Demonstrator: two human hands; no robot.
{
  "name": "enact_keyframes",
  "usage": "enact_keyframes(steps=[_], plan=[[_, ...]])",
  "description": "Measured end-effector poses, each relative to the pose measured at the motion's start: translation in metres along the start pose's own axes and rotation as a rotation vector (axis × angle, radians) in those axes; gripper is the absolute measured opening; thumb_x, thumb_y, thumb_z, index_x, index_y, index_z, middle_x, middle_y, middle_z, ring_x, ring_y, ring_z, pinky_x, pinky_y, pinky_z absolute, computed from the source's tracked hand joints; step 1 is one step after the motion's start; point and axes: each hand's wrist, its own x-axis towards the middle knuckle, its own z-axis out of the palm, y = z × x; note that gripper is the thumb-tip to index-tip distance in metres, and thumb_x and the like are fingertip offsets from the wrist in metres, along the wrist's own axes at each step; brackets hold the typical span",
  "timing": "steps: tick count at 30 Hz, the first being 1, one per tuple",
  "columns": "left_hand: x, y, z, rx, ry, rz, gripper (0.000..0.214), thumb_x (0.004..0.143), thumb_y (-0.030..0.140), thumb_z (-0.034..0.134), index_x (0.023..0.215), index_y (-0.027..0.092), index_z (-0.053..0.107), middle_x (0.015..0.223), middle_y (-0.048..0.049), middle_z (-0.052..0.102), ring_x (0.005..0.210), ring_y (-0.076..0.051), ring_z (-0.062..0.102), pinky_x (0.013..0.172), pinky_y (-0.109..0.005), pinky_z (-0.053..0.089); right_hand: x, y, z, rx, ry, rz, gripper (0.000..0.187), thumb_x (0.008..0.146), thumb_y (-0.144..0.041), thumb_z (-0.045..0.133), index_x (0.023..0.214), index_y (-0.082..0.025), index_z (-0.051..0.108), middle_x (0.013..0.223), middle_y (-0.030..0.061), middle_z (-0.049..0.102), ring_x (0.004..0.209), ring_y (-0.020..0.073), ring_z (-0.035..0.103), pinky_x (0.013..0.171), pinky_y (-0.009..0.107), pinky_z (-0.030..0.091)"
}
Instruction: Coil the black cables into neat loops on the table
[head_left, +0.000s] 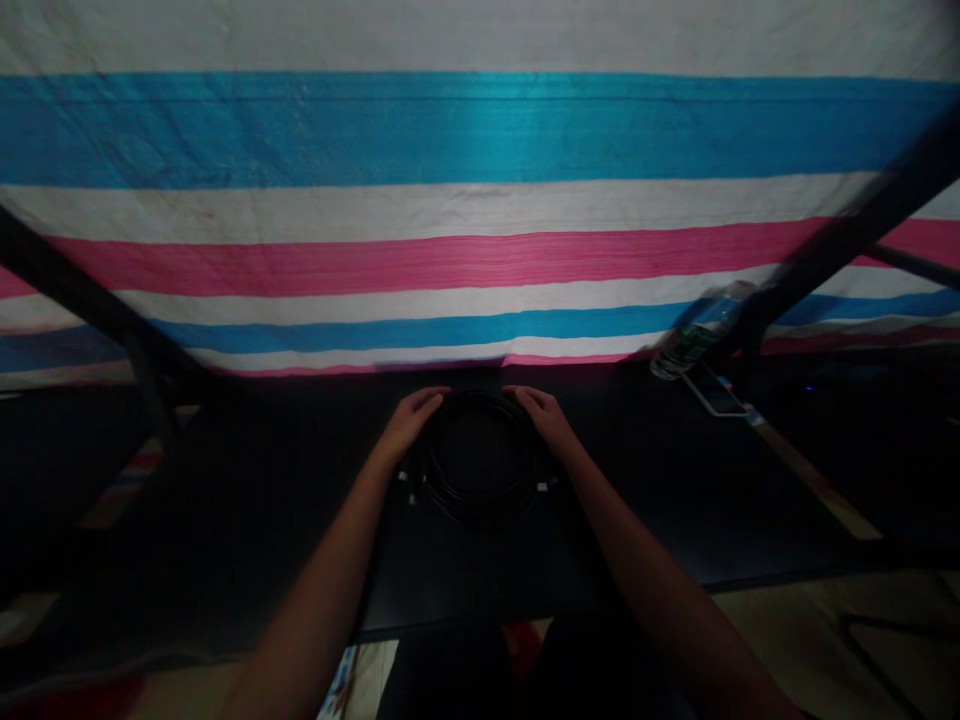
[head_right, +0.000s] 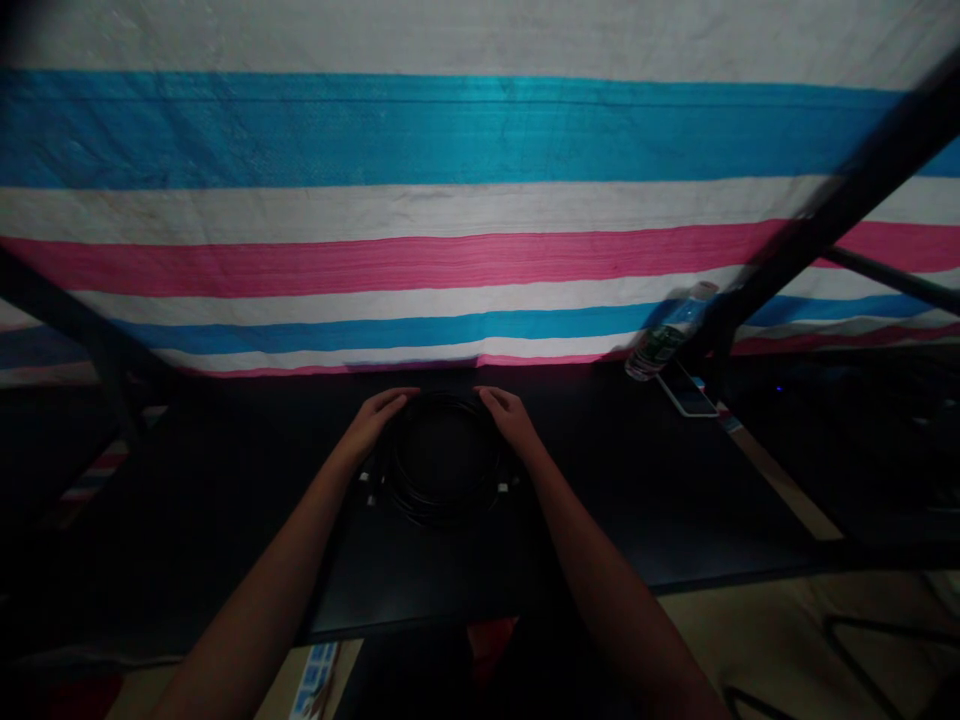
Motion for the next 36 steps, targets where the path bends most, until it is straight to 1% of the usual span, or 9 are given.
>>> enact_keyframes(steps=[5, 9, 12, 14, 18, 24, 27, 30, 36], plan=[[-0.001, 0.002, 0.002, -0.032, -0.069, -0.021, 0.036, 0.089, 0.041, 0.064, 0.118, 0.020, 0.071, 0.128, -0.0117, 0.069, 0.122, -0.030, 0.062, 0.108, -0.049, 0.045, -0.002, 0.000, 0.008, -0.037, -0.023, -0.046, 0.043, 0.094, -0.051, 0.051, 0.110, -0.020, 0.076, 0.112, 0.0105, 0.075, 0.107, 0.0270, 0.069, 0.096, 0.045, 0.052], [0.000, -0.001, 0.002, 0.107, -0.145, 0.075, 0.045, 0.083, 0.027, 0.068, 0.127, 0.021, 0.064, 0.136, -0.0120, 0.064, 0.128, -0.027, 0.058, 0.111, -0.048, 0.044, -0.003, -0.002, 0.008, -0.113, -0.066, -0.105, 0.034, 0.086, -0.039, 0.066, 0.113, -0.019, 0.074, 0.115, 0.0113, 0.074, 0.107, 0.0274, 0.068, 0.098, 0.046, 0.051], [-0.001, -0.001, 0.002, 0.292, -0.114, 0.130, 0.046, 0.084, 0.025, 0.066, 0.129, 0.020, 0.064, 0.136, -0.0109, 0.065, 0.127, -0.025, 0.060, 0.112, -0.046, 0.043, -0.004, -0.002, 0.006, -0.168, -0.091, -0.162, 0.034, 0.080, -0.031, 0.072, 0.113, -0.021, 0.074, 0.117, 0.0104, 0.072, 0.110, 0.0268, 0.066, 0.102, 0.047, 0.048], [-0.001, 0.001, 0.000, 0.378, -0.077, 0.123, 0.042, 0.084, 0.028, 0.067, 0.125, 0.019, 0.068, 0.130, -0.0112, 0.069, 0.121, -0.026, 0.064, 0.108, -0.045, 0.046, -0.004, -0.001, 0.004, -0.187, -0.099, -0.182, 0.033, 0.082, -0.030, 0.070, 0.114, -0.021, 0.073, 0.117, 0.0106, 0.072, 0.110, 0.0259, 0.066, 0.101, 0.046, 0.049], [0.000, 0.001, -0.005, 0.428, -0.015, 0.095, 0.036, 0.085, 0.038, 0.066, 0.113, 0.018, 0.074, 0.115, -0.0125, 0.075, 0.107, -0.029, 0.070, 0.097, -0.044, 0.052, -0.003, 0.001, 0.001, -0.205, -0.101, -0.206, 0.032, 0.086, -0.031, 0.066, 0.116, -0.021, 0.072, 0.116, 0.0112, 0.071, 0.108, 0.0250, 0.067, 0.098, 0.045, 0.051], [0.001, 0.000, -0.012, 0.475, 0.077, 0.113, 0.026, 0.084, 0.040, 0.065, 0.094, 0.020, 0.078, 0.099, -0.0097, 0.078, 0.094, -0.026, 0.070, 0.085, -0.039, 0.052, -0.001, 0.003, 0.001, -0.220, -0.114, -0.240, 0.026, 0.087, -0.033, 0.066, 0.110, -0.023, 0.075, 0.115, 0.0101, 0.071, 0.108, 0.0246, 0.066, 0.096, 0.043, 0.051], [0.000, 0.003, -0.015, 0.486, 0.108, 0.107, 0.027, 0.084, 0.043, 0.064, 0.080, 0.019, 0.076, 0.084, -0.0082, 0.075, 0.081, -0.024, 0.067, 0.075, -0.035, 0.049, -0.001, 0.005, 0.001, -0.232, -0.110, -0.249, 0.026, 0.087, -0.032, 0.066, 0.110, -0.024, 0.075, 0.114, 0.0103, 0.070, 0.108, 0.0244, 0.066, 0.096, 0.043, 0.051], [-0.002, 0.006, -0.015, 0.465, 0.110, 0.086, 0.033, 0.085, 0.047, 0.062, 0.071, 0.018, 0.072, 0.068, -0.0045, 0.068, 0.067, -0.020, 0.061, 0.064, -0.032, 0.042, -0.001, 0.005, 0.001, -0.242, -0.112, -0.261, 0.029, 0.085, -0.031, 0.069, 0.112, -0.024, 0.075, 0.114, 0.0099, 0.070, 0.106, 0.0244, 0.066, 0.095, 0.042, 0.052], [-0.001, 0.006, -0.012, 0.306, 0.098, 0.041, 0.040, 0.083, 0.055, 0.060, 0.067, 0.018, 0.066, 0.064, -0.0008, 0.061, 0.065, -0.018, 0.055, 0.061, -0.029, 0.039, -0.003, 0.000, 0.005, -0.270, -0.055, -0.289, 0.024, 0.085, -0.029, 0.066, 0.105, -0.024, 0.078, 0.109, 0.0089, 0.071, 0.104, 0.0247, 0.066, 0.095, 0.043, 0.051]])
